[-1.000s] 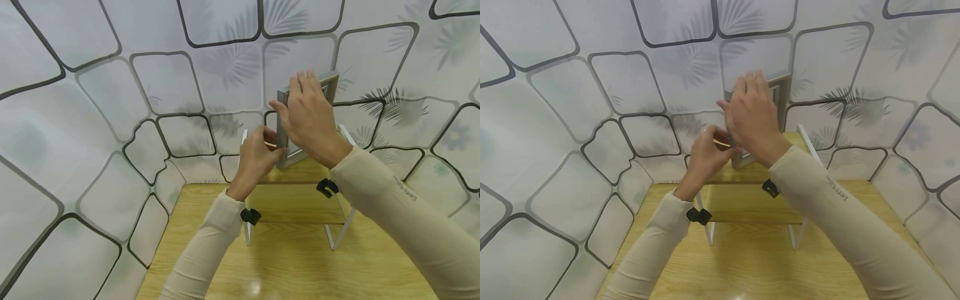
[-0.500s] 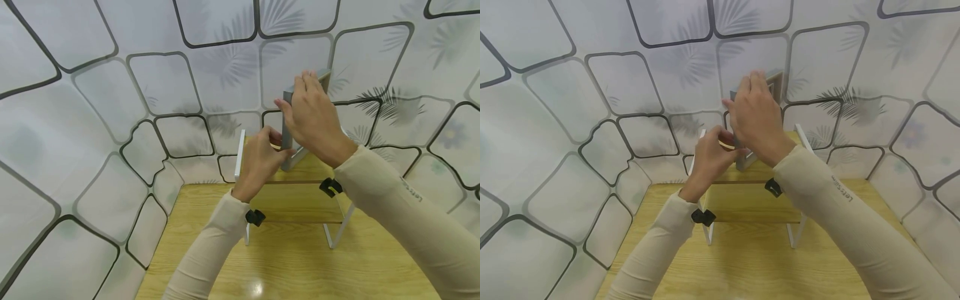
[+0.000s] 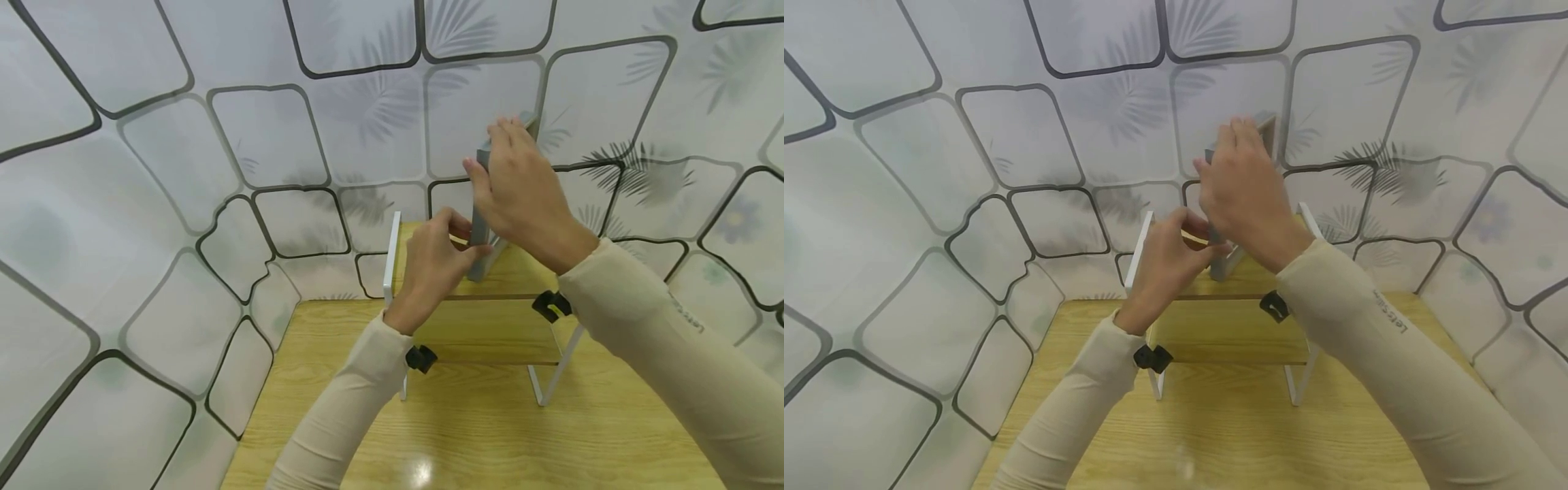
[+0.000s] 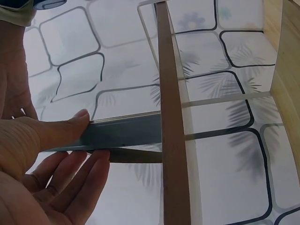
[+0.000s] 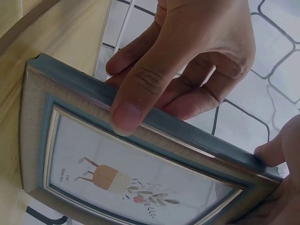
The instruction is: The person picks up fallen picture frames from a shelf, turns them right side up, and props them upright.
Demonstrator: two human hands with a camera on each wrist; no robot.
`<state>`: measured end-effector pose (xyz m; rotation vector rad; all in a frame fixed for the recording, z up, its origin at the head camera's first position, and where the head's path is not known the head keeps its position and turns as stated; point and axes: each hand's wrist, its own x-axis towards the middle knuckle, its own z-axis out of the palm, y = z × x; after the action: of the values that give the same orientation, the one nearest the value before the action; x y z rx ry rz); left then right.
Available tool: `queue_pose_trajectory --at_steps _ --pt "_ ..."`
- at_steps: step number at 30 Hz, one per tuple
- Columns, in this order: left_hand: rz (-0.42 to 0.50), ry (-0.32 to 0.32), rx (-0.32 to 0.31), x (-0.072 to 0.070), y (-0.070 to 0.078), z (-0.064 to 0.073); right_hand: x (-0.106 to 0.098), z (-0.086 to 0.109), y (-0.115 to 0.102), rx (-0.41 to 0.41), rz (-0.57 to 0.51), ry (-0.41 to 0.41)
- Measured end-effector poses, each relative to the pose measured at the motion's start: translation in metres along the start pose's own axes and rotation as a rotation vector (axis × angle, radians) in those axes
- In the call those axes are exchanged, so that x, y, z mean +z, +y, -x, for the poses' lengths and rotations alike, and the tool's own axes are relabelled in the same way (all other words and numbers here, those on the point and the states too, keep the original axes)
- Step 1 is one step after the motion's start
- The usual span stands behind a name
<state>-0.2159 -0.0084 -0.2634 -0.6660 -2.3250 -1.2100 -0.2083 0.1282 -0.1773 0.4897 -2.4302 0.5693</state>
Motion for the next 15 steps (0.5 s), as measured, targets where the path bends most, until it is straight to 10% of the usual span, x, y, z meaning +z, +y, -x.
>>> queue_pose_trajectory --at_steps 15 --pt "0.010 -0.027 0.064 0.004 0.003 0.000 -0.009 0.003 0.016 -0.027 -0.107 -0.049"
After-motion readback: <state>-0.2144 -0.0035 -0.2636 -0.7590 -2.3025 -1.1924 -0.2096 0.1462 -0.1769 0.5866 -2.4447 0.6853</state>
